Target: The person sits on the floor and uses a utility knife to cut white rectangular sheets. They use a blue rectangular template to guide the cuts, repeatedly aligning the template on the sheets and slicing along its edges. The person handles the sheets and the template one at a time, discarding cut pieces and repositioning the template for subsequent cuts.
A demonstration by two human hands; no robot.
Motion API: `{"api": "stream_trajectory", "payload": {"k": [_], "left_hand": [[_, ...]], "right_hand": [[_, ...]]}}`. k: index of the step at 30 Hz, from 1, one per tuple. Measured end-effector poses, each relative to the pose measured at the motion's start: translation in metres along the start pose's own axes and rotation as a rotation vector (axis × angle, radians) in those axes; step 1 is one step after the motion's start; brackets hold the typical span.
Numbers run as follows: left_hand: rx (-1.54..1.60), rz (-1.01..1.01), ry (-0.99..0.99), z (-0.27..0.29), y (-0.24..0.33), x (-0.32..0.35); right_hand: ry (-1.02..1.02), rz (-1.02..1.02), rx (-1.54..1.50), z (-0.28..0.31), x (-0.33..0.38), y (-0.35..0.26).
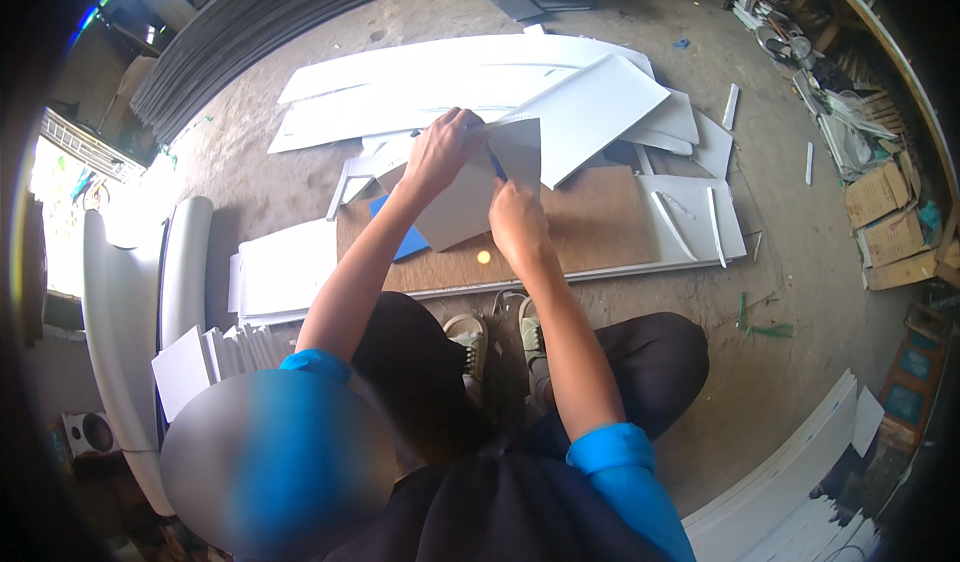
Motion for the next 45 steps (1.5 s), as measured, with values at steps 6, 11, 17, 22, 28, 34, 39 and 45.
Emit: {"api": "stream_trajectory", "payload": {"k": [6, 11, 17, 22, 28, 34, 39, 45], "left_hand": [[0.060, -0.030, 0.013, 0.003, -0.006, -0.001], [0.080, -0.069, -0.034, 0.000, 0.002, 0.000], [-0.067, -0.055, -0.024, -0.009, 0.002, 0.000], [-0.102, -0.046, 0.010, -0.009, -0.010, 0.000], [-0.103, -0.212, -0.034, -0.020, -0.012, 0.002], [-0.059, -0.187, 0.006, -0.018, 0.003, 0.003], [-0.071, -0.091, -0.070, -0.013, 0.006, 0.005], [-0.151, -0.103, -0.085, -0.010, -0.002, 0.008]], "right_hand": [[-0.062, -0.092, -0.041, -0.005, 0.000, 0.002], [-0.079, -0.057, 0.018, -0.007, -0.013, 0.002], [-0.072, -0.070, 0.024, -0.011, -0.012, 0.007], [-0.179, -0.127, 0.052, -0.018, 0.007, 0.012], [-0.188, -0.113, 0.072, -0.023, 0.001, 0.016], [-0.206, -0.086, 0.081, -0.036, -0.017, 0.027], [-0.143, -0.113, 0.046, -0.031, -0.010, 0.022], [-0.479, 0.041, 0.288, -0.098, 0.014, 0.075]]}}
Point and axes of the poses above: each hand's wrist, its own x-axis away from the middle knuckle, its own z-axis out of the back of the hand, y = z × x, the point moved 7 cm from there along -x, towards the middle knuckle, and after that the axes turned 2 degrees about y, right-handed, at the moved point
